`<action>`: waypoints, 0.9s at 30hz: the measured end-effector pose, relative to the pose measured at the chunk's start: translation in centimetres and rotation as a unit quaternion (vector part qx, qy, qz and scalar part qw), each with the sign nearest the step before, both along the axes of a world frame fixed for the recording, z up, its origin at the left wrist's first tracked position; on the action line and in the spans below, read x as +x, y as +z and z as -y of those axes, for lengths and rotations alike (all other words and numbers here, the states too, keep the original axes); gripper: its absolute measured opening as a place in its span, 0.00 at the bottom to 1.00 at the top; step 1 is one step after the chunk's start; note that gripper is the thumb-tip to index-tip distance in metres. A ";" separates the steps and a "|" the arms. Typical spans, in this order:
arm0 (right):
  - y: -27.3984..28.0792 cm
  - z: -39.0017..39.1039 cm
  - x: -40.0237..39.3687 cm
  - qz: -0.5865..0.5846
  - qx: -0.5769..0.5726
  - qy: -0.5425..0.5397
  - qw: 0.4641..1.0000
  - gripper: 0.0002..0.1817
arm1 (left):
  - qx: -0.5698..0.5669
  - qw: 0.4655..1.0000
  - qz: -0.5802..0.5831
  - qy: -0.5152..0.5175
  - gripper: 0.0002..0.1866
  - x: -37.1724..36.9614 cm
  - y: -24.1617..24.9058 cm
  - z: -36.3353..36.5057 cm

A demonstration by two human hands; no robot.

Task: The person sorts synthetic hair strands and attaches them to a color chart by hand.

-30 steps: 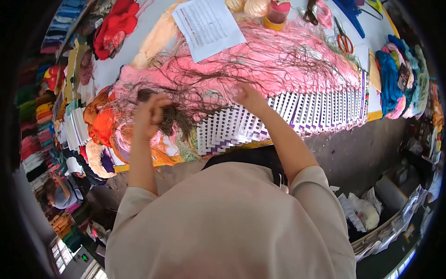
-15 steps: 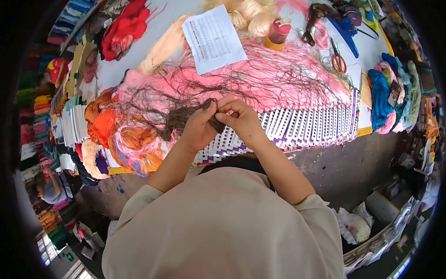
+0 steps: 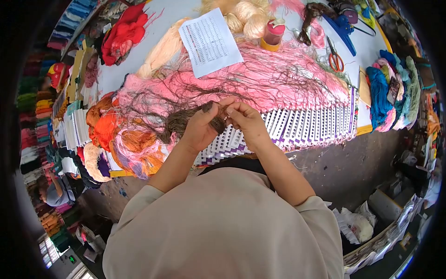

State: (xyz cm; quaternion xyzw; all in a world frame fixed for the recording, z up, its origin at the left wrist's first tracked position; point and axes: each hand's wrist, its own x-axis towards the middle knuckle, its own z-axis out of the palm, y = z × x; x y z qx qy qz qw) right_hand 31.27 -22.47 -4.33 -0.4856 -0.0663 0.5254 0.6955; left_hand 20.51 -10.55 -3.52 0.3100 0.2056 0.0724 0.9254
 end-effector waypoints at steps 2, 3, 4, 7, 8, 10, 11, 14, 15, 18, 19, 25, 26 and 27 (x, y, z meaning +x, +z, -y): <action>0.0 0.1 0.1 -0.008 0.002 -0.006 1.000 0.07 | 0.027 0.999 -0.016 -0.003 0.24 0.0 -0.2 0.1; 0.1 0.2 0.3 -0.019 0.003 -0.009 1.000 0.06 | 0.031 0.999 -0.024 0.006 0.23 -0.1 -0.6 0.1; 0.2 0.2 0.3 -0.031 0.004 -0.011 0.999 0.06 | 0.034 0.999 -0.032 0.015 0.23 -0.1 -0.9 0.1; -0.8 0.5 0.4 -0.053 0.007 -0.027 0.998 0.06 | -0.029 0.999 -0.005 0.020 0.23 0.1 -1.1 0.0; -0.9 0.5 0.4 -0.053 0.007 -0.026 0.998 0.06 | -0.030 0.999 -0.006 0.021 0.23 0.2 -1.1 0.0; -0.7 0.3 0.3 -0.035 -0.017 -0.015 0.999 0.07 | -0.062 0.998 0.005 0.033 0.22 0.4 -0.8 0.1; -0.4 0.2 0.2 -0.035 -0.017 -0.015 0.999 0.07 | -0.062 0.998 0.005 0.033 0.22 0.5 -0.5 0.2; 0.1 0.0 0.0 0.011 -0.053 -0.001 0.999 0.07 | -0.045 0.998 -0.021 0.040 0.21 0.8 0.2 0.7; -0.3 0.1 0.0 0.018 -0.045 0.005 0.999 0.07 | -0.011 0.999 -0.037 0.038 0.21 0.8 0.2 0.9; -0.4 0.3 0.1 0.014 -0.040 0.007 0.999 0.06 | 0.016 0.998 -0.054 0.043 0.20 1.0 0.4 1.0; -0.3 0.3 0.2 0.003 -0.043 0.003 0.999 0.05 | 0.009 0.997 -0.055 0.048 0.19 1.1 0.4 1.0; -0.5 0.6 0.5 -0.042 -0.039 -0.008 0.998 0.04 | -0.039 0.996 -0.058 0.060 0.17 1.1 -0.2 0.7; -0.4 0.6 0.5 -0.042 -0.039 -0.009 0.998 0.04 | -0.039 0.996 -0.058 0.059 0.17 1.1 -0.1 0.8; -0.1 0.5 0.5 -0.025 -0.057 -0.004 0.998 0.04 | -0.030 0.996 -0.061 0.054 0.18 1.1 -0.1 0.8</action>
